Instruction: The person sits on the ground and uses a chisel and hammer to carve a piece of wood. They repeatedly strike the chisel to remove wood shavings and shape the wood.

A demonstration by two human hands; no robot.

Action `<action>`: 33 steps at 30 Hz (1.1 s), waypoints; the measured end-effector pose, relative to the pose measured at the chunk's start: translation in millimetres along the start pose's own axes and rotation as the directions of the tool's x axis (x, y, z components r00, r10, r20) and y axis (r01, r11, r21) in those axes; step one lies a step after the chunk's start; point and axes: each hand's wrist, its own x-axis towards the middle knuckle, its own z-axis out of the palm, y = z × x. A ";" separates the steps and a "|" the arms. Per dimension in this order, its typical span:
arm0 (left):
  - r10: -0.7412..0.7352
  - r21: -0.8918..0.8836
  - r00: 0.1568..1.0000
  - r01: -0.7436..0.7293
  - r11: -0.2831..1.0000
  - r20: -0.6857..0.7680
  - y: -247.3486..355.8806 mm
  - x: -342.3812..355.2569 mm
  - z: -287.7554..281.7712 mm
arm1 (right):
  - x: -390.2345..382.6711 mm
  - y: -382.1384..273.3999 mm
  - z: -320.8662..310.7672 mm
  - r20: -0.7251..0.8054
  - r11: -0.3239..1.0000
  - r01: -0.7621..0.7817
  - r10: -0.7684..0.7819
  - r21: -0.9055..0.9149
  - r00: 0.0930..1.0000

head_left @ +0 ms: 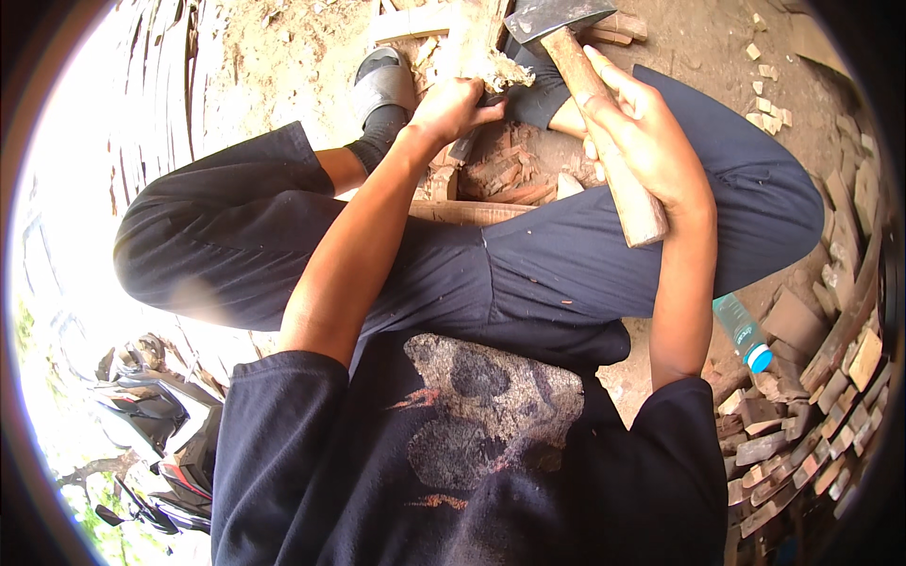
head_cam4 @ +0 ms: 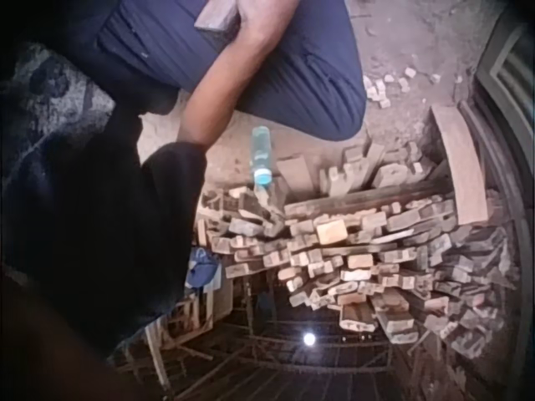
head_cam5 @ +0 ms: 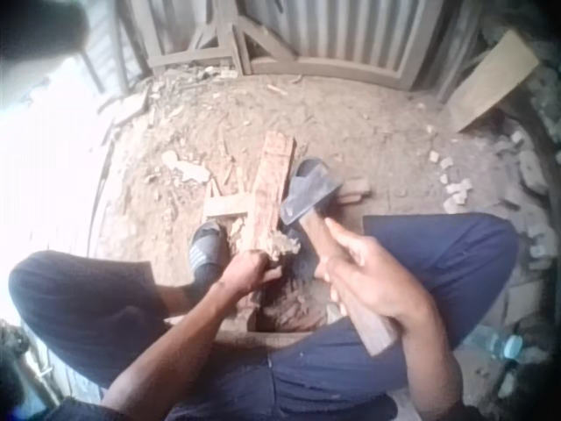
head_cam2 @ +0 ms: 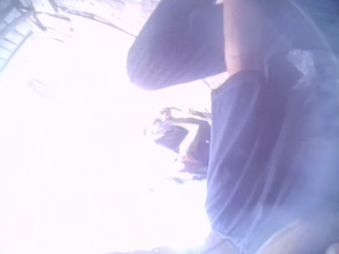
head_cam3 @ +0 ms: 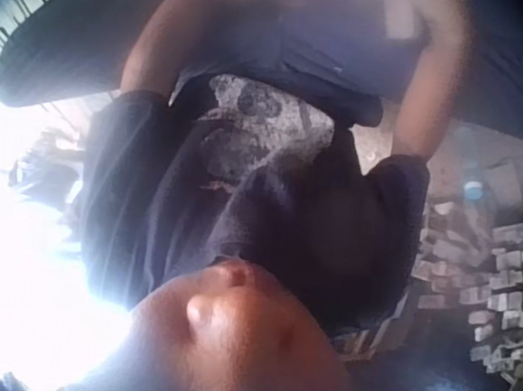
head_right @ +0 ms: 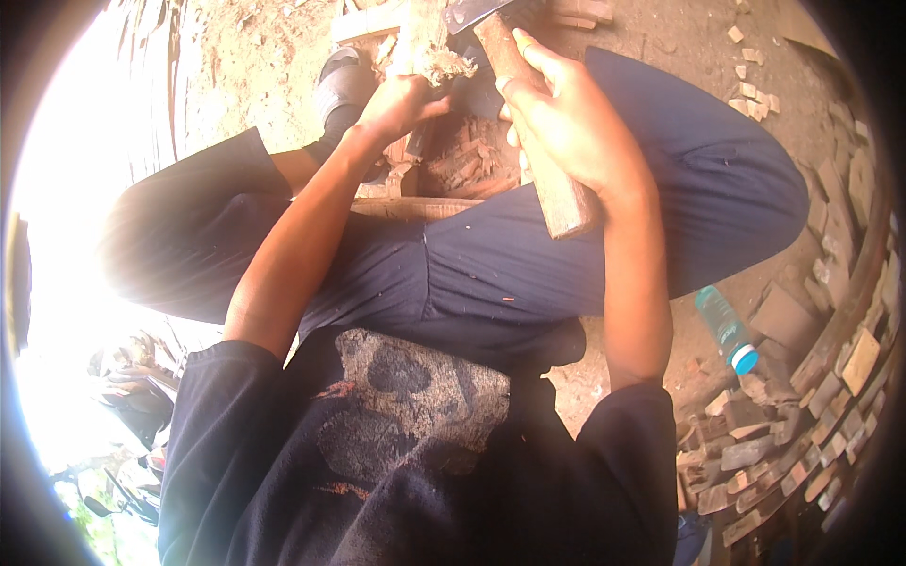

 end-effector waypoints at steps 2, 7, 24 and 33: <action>-0.008 -0.010 1.000 0.008 1.000 -0.013 0.6 -0.9 -1.4 | 0.6 0.1 2.3 0.007 0.999 0.042 -0.042 0.002 0.999; -0.069 -0.026 0.997 0.068 0.997 -0.029 -3.0 -1.8 -0.4 | 11.3 8.0 21.3 -0.024 0.959 0.164 -0.174 -0.231 0.984; -0.022 -0.046 1.000 0.022 0.999 -0.008 -7.6 -4.5 1.3 | 18.7 3.6 12.0 0.038 0.987 0.005 0.002 -0.162 0.999; -0.106 -0.042 0.993 0.109 0.993 0.054 -0.8 -3.3 -5.1 | 18.5 -8.1 26.1 -0.132 0.970 0.188 -0.209 -0.154 0.969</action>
